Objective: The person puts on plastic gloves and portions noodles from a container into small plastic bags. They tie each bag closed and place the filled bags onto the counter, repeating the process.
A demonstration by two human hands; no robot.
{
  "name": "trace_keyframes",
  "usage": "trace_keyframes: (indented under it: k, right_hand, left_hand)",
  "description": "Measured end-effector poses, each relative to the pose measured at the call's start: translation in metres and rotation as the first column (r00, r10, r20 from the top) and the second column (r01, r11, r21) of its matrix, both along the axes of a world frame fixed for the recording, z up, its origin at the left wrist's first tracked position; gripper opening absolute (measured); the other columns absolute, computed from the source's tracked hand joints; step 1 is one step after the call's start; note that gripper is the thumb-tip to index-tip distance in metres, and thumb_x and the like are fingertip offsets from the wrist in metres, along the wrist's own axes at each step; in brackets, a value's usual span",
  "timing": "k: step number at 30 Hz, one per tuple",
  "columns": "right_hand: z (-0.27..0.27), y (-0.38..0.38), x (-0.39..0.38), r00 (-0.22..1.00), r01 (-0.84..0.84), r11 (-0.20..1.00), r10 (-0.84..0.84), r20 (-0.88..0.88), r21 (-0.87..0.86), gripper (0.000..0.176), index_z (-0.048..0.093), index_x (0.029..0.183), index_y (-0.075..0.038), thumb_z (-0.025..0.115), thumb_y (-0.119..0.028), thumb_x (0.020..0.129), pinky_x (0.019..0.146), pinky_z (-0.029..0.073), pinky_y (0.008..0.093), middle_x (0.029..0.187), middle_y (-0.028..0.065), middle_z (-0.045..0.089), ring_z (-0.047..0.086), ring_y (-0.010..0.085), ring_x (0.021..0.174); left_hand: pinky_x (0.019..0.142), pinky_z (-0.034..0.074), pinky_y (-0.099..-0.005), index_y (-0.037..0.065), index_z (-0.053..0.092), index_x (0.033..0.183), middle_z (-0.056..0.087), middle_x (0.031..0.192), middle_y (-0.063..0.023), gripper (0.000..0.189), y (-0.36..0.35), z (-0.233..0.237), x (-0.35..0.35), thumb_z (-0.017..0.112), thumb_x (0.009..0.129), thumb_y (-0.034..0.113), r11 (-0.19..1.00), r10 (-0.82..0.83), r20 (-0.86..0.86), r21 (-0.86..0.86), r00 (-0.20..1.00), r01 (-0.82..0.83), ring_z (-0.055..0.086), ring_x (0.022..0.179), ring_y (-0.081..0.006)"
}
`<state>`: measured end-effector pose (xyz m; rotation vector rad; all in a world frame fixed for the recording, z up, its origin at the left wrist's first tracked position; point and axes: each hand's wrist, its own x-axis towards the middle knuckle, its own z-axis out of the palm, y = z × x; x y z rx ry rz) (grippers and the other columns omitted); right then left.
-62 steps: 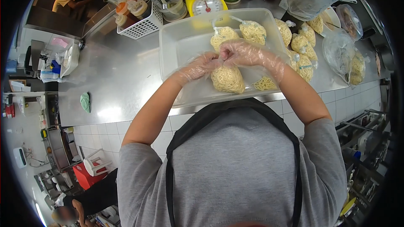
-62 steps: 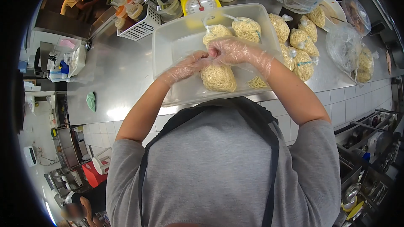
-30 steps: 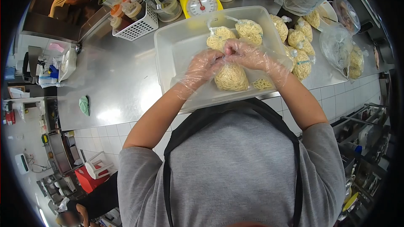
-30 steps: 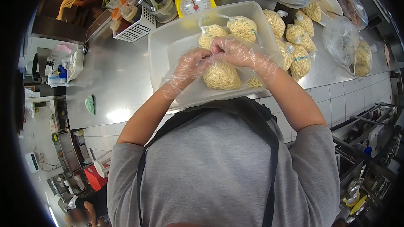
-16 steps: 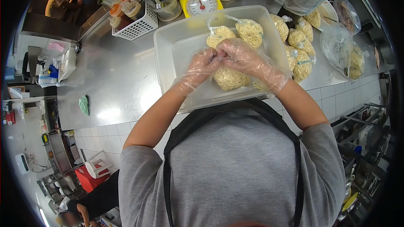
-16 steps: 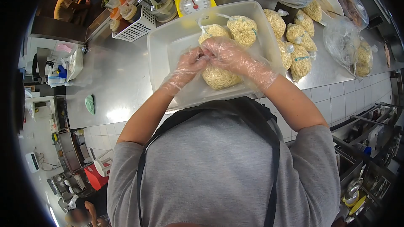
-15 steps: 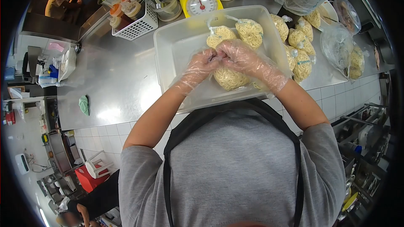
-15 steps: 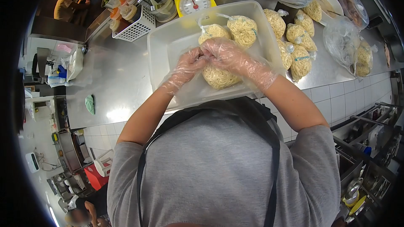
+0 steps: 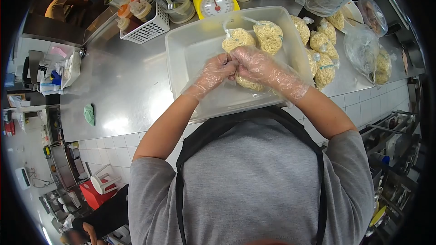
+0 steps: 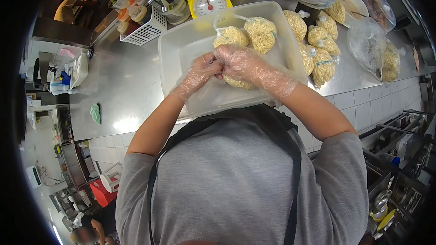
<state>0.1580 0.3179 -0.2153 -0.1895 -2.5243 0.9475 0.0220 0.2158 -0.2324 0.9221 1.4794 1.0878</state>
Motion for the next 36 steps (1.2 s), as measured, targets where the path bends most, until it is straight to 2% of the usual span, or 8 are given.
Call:
trace_keyframes:
  k: [12, 14, 17, 25, 27, 30, 32, 36]
  right_hand:
    - [-0.008, 0.013, 0.004, 0.996, -0.086, 0.992, 0.087, 0.012, -0.094, 0.023, 0.044, 0.082, -0.006, 0.063, -0.004, 0.068, 0.066, 0.043, 0.0369, 0.08, 0.0106, 0.053, 0.053, 0.0301, 0.075]
    - [-0.001, 0.016, 0.006, 0.994, -0.084, 0.982, 0.095, 0.059, -0.168, 0.023, 0.043, 0.081, -0.007, 0.063, -0.004, 0.068, 0.065, 0.042, 0.037, 0.079, 0.0105, 0.053, 0.053, 0.0296, 0.074]
    - [-0.003, 0.021, 0.005, 0.991, -0.09, 0.953, 0.113, 0.065, -0.29, 0.022, 0.044, 0.08, -0.007, 0.062, -0.004, 0.068, 0.064, 0.042, 0.0362, 0.077, 0.01, 0.051, 0.053, 0.0282, 0.073]
    - [0.0, 0.004, -0.001, 0.991, -0.01, 0.998, 0.001, 0.132, 0.069, 0.021, 0.049, 0.09, -0.005, 0.06, -0.003, 0.072, 0.07, 0.046, 0.0354, 0.082, 0.0117, 0.054, 0.055, 0.0261, 0.079]
    - [0.008, 0.008, -0.001, 0.899, 0.091, 0.892, 0.118, 0.421, -0.443, 0.016, 0.051, 0.092, -0.004, 0.051, -0.015, 0.081, 0.077, 0.044, 0.0404, 0.093, 0.015, 0.058, 0.056, 0.0329, 0.089]
    - [-0.012, 0.016, 0.0, 0.975, 0.033, 0.999, -0.023, 0.221, -0.042, 0.021, 0.048, 0.09, -0.005, 0.062, -0.008, 0.074, 0.07, 0.043, 0.0385, 0.081, 0.0127, 0.055, 0.054, 0.0317, 0.078]
    - [-0.019, 0.02, 0.004, 0.981, 0.017, 1.0, -0.014, 0.191, -0.013, 0.021, 0.048, 0.089, -0.005, 0.063, -0.008, 0.073, 0.069, 0.043, 0.0384, 0.079, 0.0123, 0.055, 0.054, 0.0315, 0.076]
    - [-0.02, 0.028, 0.003, 0.965, -0.075, 0.996, 0.085, 0.247, -0.049, 0.02, 0.049, 0.084, -0.004, 0.064, -0.008, 0.072, 0.067, 0.042, 0.0374, 0.077, 0.0114, 0.054, 0.053, 0.0306, 0.075]
  left_hand:
    - [0.069, 0.044, -0.0255, 0.001, 0.058, 0.095, 0.058, 0.081, -0.0047, 0.023, 0.0, -0.004, -0.004, 0.054, 0.084, 0.021, 0.974, -0.081, -0.531, 0.137, 0.844, 0.179, 0.052, 0.074, -0.0104]
    - [0.064, 0.042, -0.0249, 0.001, 0.056, 0.088, 0.055, 0.075, -0.0041, 0.019, 0.0, 0.0, -0.001, 0.052, 0.084, 0.02, 0.997, -0.074, -0.1, 0.018, 0.992, 0.076, 0.051, 0.068, -0.0103]
    - [0.06, 0.041, -0.0243, 0.003, 0.053, 0.083, 0.052, 0.071, -0.0033, 0.016, 0.001, 0.012, -0.001, 0.052, 0.084, 0.019, 0.995, -0.064, 0.078, -0.073, 0.995, 0.07, 0.048, 0.063, -0.0104]
    - [0.058, 0.044, -0.0255, 0.002, 0.054, 0.079, 0.053, 0.068, -0.0039, 0.017, 0.004, 0.007, 0.004, 0.052, 0.084, 0.018, 0.994, -0.03, 0.093, -0.101, 0.995, 0.04, 0.05, 0.059, -0.0111]
    - [0.057, 0.044, -0.0258, 0.002, 0.054, 0.078, 0.053, 0.066, -0.0045, 0.018, 0.003, 0.006, 0.005, 0.053, 0.084, 0.018, 0.997, 0.01, 0.151, -0.071, 0.988, 0.0, 0.051, 0.058, -0.0116]
    - [0.058, 0.045, -0.0295, 0.001, 0.056, 0.082, 0.055, 0.067, -0.0055, 0.021, 0.006, -0.002, -0.003, 0.057, 0.082, 0.022, 0.999, 0.04, 0.053, -0.034, 0.998, -0.038, 0.052, 0.059, -0.0153]
    - [0.065, 0.046, -0.0284, 0.0, 0.056, 0.093, 0.057, 0.079, -0.0058, 0.028, 0.002, -0.001, -0.025, 0.057, 0.084, 0.027, 0.99, 0.128, -0.576, 0.029, 0.808, -0.136, 0.054, 0.071, -0.0147]
    - [0.073, 0.044, -0.0277, 0.001, 0.055, 0.1, 0.059, 0.09, -0.0065, 0.033, -0.001, -0.006, -0.025, 0.058, 0.084, 0.03, 0.984, -0.164, -0.663, -0.158, 0.73, 0.077, 0.053, 0.081, -0.0133]
